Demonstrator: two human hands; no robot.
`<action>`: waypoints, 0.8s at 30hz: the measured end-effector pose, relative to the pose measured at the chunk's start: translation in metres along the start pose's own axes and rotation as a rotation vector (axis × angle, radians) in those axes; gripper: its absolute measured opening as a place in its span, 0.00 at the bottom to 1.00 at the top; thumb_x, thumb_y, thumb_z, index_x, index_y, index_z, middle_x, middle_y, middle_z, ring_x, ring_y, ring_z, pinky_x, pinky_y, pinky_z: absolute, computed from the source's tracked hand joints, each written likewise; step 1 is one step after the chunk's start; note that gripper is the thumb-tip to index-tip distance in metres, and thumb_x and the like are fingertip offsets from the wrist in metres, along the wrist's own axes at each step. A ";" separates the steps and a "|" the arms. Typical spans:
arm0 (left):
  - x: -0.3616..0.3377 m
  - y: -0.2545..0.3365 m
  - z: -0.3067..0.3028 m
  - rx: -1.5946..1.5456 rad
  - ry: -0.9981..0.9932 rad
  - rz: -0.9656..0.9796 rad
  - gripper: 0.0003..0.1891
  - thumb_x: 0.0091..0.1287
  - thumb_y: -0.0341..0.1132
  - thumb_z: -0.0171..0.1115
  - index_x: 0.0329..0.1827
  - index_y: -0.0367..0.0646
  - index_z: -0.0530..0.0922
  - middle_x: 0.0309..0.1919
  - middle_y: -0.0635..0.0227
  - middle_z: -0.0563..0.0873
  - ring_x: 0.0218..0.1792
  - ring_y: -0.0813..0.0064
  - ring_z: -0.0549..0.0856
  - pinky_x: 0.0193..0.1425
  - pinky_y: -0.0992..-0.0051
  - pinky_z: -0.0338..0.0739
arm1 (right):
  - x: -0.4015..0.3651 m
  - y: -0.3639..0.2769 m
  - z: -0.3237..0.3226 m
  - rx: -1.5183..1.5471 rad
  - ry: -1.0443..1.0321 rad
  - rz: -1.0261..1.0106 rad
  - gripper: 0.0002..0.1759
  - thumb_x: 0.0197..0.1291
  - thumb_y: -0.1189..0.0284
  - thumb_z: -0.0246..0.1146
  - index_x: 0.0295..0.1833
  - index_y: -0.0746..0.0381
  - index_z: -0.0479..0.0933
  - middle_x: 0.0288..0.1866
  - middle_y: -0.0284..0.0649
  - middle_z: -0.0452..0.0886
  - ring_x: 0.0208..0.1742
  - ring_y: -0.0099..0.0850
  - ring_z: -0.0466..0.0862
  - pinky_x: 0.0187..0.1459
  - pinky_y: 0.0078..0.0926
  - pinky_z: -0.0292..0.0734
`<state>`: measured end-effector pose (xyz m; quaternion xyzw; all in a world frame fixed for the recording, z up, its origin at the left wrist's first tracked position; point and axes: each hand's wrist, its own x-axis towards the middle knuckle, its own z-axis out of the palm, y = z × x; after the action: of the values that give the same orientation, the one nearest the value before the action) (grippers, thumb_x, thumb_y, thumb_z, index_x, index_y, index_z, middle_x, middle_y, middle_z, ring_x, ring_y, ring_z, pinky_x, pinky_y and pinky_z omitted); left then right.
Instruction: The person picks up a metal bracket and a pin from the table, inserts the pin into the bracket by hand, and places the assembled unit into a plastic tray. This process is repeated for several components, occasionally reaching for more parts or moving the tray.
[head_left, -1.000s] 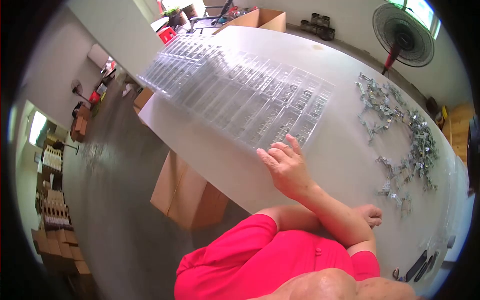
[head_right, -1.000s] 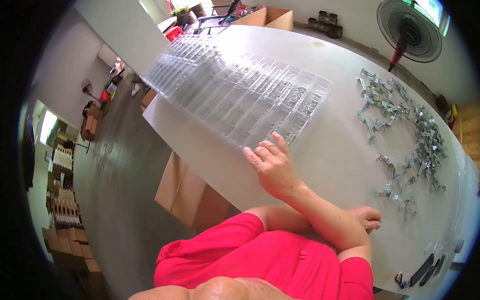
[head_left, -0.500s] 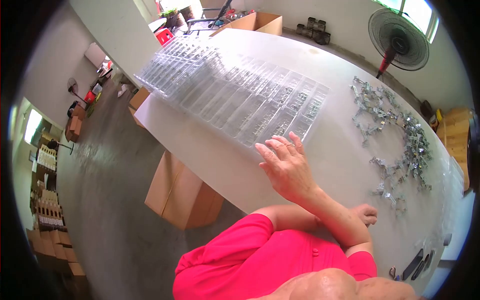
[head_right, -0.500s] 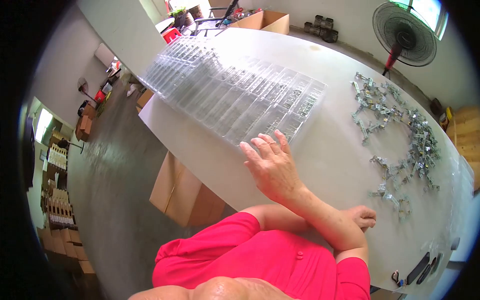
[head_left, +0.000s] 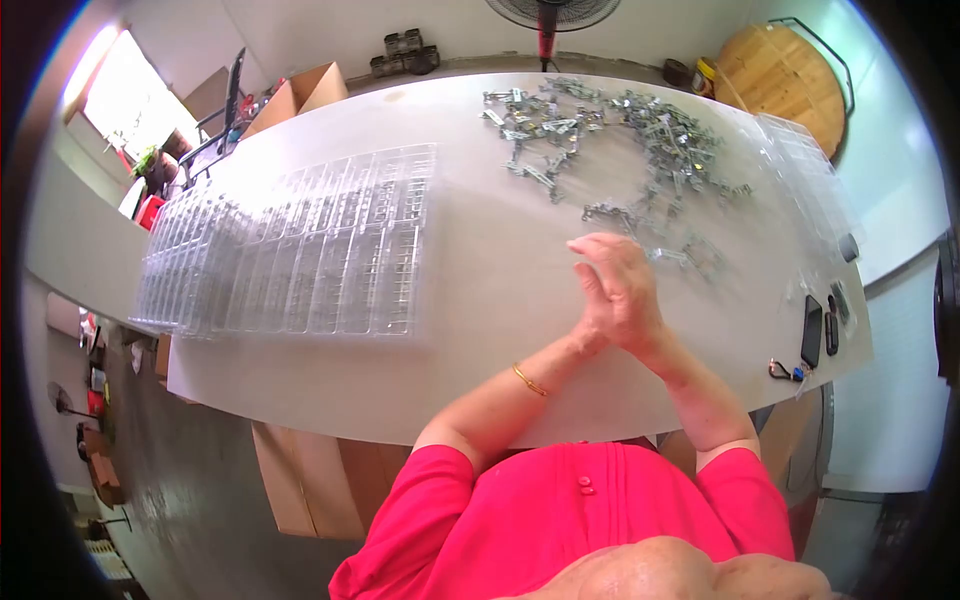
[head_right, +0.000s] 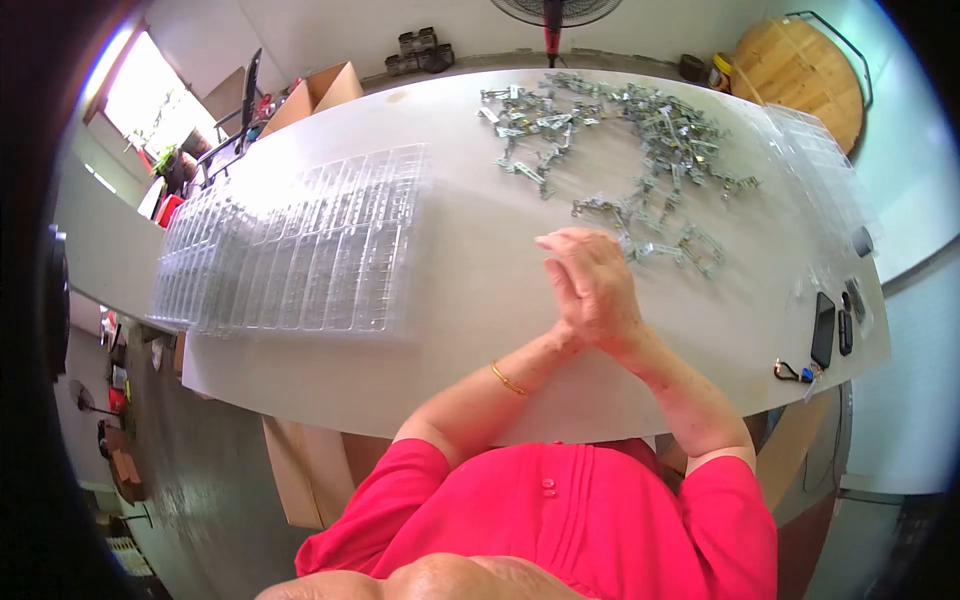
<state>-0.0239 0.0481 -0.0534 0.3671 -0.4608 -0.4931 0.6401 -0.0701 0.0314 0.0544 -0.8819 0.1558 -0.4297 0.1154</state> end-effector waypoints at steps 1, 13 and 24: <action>0.002 -0.002 -0.002 0.044 0.019 0.071 0.09 0.78 0.34 0.54 0.55 0.41 0.75 0.42 0.70 0.80 0.46 0.78 0.80 0.52 0.75 0.75 | -0.008 0.008 0.000 0.031 0.148 0.095 0.09 0.59 0.76 0.65 0.46 0.59 0.80 0.40 0.40 0.83 0.42 0.37 0.81 0.49 0.39 0.75; 0.003 0.005 -0.007 0.122 0.385 0.012 0.04 0.76 0.28 0.58 0.44 0.38 0.78 0.34 0.73 0.83 0.36 0.85 0.79 0.43 0.81 0.76 | -0.089 0.059 0.001 0.629 0.071 0.745 0.12 0.74 0.73 0.59 0.58 0.66 0.75 0.50 0.39 0.84 0.52 0.26 0.83 0.51 0.26 0.79; 0.005 0.033 -0.006 0.271 0.304 -0.188 0.11 0.77 0.36 0.57 0.53 0.37 0.78 0.34 0.74 0.81 0.35 0.85 0.78 0.38 0.81 0.74 | -0.099 0.079 -0.030 0.790 -0.222 0.824 0.08 0.71 0.74 0.61 0.51 0.66 0.78 0.38 0.33 0.83 0.39 0.18 0.81 0.41 0.19 0.78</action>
<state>-0.0079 0.0509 -0.0234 0.5611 -0.3850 -0.4230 0.5983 -0.1653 -0.0070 -0.0258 -0.6783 0.3012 -0.2799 0.6090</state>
